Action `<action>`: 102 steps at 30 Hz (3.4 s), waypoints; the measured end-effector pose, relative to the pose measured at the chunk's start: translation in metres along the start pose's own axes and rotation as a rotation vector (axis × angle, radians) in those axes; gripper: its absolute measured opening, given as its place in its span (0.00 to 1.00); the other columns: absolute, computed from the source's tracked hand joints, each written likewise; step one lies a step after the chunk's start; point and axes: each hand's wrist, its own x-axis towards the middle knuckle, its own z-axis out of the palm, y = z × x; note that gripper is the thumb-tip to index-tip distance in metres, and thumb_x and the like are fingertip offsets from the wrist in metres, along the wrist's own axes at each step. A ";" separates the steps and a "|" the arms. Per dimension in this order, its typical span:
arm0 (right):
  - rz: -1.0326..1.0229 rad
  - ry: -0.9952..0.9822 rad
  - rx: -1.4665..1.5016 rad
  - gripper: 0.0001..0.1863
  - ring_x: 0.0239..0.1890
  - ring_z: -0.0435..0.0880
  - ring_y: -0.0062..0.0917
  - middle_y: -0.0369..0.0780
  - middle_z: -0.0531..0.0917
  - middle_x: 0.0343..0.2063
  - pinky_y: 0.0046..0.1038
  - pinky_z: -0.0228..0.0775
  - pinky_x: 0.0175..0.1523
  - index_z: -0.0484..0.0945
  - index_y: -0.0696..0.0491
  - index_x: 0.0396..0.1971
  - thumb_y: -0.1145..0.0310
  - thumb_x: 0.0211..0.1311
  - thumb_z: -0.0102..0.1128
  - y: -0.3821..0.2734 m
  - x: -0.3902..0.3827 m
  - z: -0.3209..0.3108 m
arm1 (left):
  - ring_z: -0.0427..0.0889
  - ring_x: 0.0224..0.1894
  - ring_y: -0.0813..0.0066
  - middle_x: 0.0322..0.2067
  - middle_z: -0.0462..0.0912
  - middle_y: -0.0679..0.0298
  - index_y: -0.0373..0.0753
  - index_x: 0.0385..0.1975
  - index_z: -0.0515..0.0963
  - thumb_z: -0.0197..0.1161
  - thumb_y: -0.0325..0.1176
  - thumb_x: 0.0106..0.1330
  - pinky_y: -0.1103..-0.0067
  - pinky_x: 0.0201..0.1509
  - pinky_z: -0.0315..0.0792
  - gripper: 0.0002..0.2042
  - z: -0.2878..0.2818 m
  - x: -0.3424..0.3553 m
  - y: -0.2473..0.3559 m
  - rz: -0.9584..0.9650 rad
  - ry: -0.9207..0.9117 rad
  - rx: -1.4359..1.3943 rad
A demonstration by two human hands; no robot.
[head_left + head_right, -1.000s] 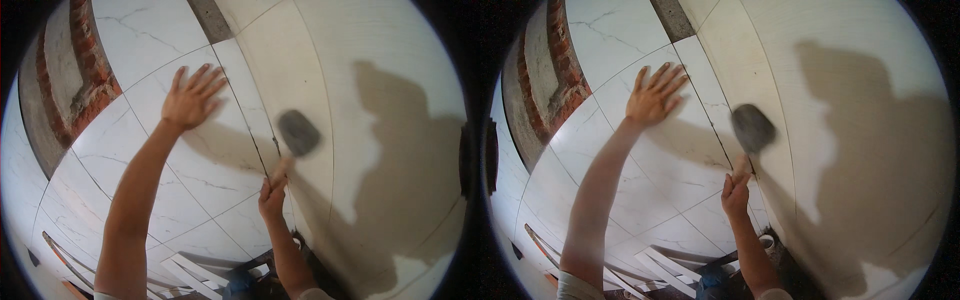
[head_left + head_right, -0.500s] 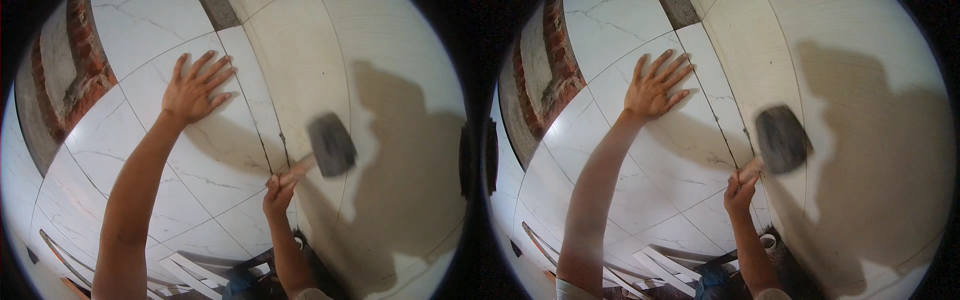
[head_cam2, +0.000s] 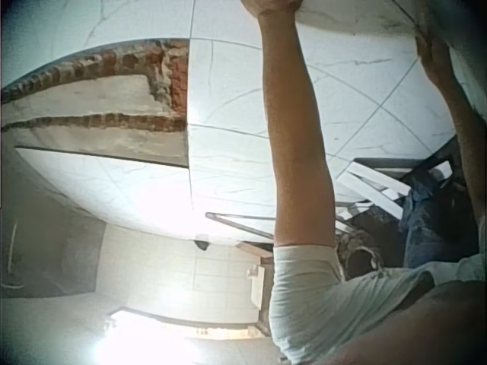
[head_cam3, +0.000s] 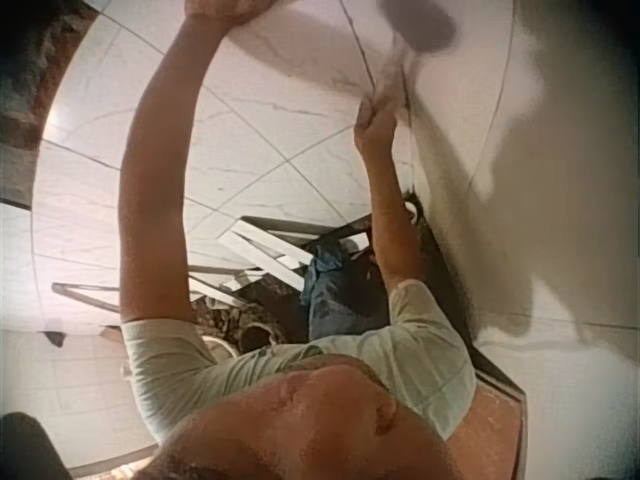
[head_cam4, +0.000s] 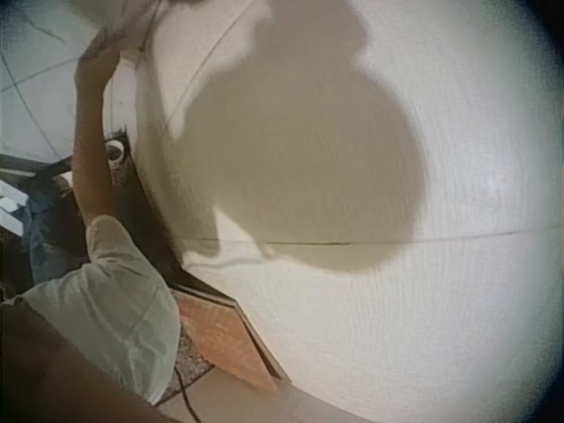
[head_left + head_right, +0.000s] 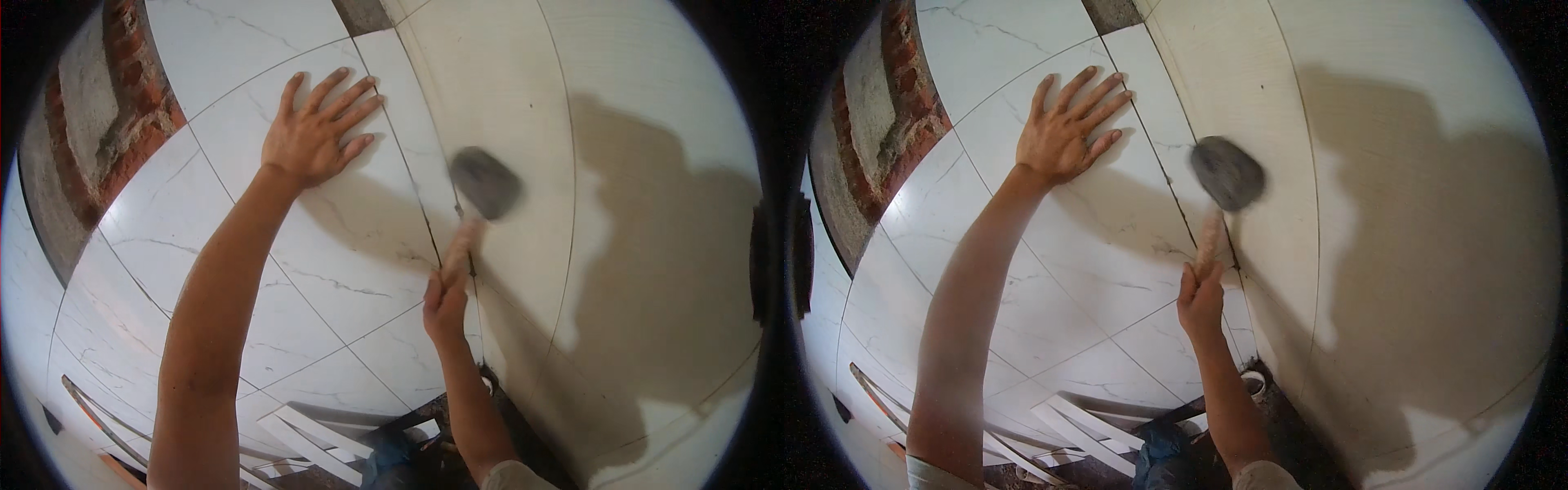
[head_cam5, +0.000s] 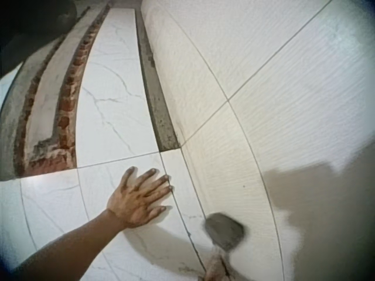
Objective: The person taps a wall tile into position using a rubber mallet, clears excess mortar along the joints by hand, wipes the tiled wall with a cloth, and fits tile pieces onto the wall by hand.
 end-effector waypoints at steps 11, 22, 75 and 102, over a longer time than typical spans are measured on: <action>0.025 0.084 0.334 0.10 0.18 0.73 0.25 0.34 0.73 0.19 0.29 0.70 0.27 0.62 0.59 0.42 0.70 0.74 0.53 0.007 -0.008 0.008 | 0.49 0.77 0.79 0.76 0.50 0.89 0.73 0.75 0.50 0.31 0.63 0.77 0.57 0.81 0.41 0.27 0.006 0.002 0.003 -0.004 -0.014 0.029; 0.089 -0.035 0.204 0.12 0.22 0.74 0.21 0.38 0.75 0.21 0.28 0.72 0.31 0.62 0.59 0.45 0.69 0.75 0.53 0.066 -0.048 -0.010 | 0.52 0.77 0.78 0.76 0.50 0.87 0.73 0.75 0.51 0.37 0.62 0.77 0.57 0.80 0.46 0.27 -0.002 0.009 0.003 -0.009 0.007 0.037; 0.154 -0.052 0.095 0.12 0.27 0.76 0.26 0.41 0.77 0.30 0.29 0.74 0.35 0.64 0.59 0.50 0.72 0.74 0.53 0.149 -0.125 -0.028 | 0.41 0.80 0.72 0.78 0.47 0.77 0.64 0.76 0.52 0.33 0.62 0.77 0.57 0.82 0.29 0.30 0.011 0.008 0.001 0.055 0.045 -0.033; 0.234 -0.144 0.134 0.13 0.26 0.73 0.28 0.40 0.75 0.29 0.29 0.72 0.37 0.63 0.59 0.52 0.73 0.74 0.51 0.111 -0.122 -0.033 | 0.41 0.80 0.72 0.78 0.46 0.78 0.64 0.76 0.51 0.31 0.63 0.77 0.57 0.82 0.28 0.30 0.014 0.007 0.001 0.046 0.062 -0.028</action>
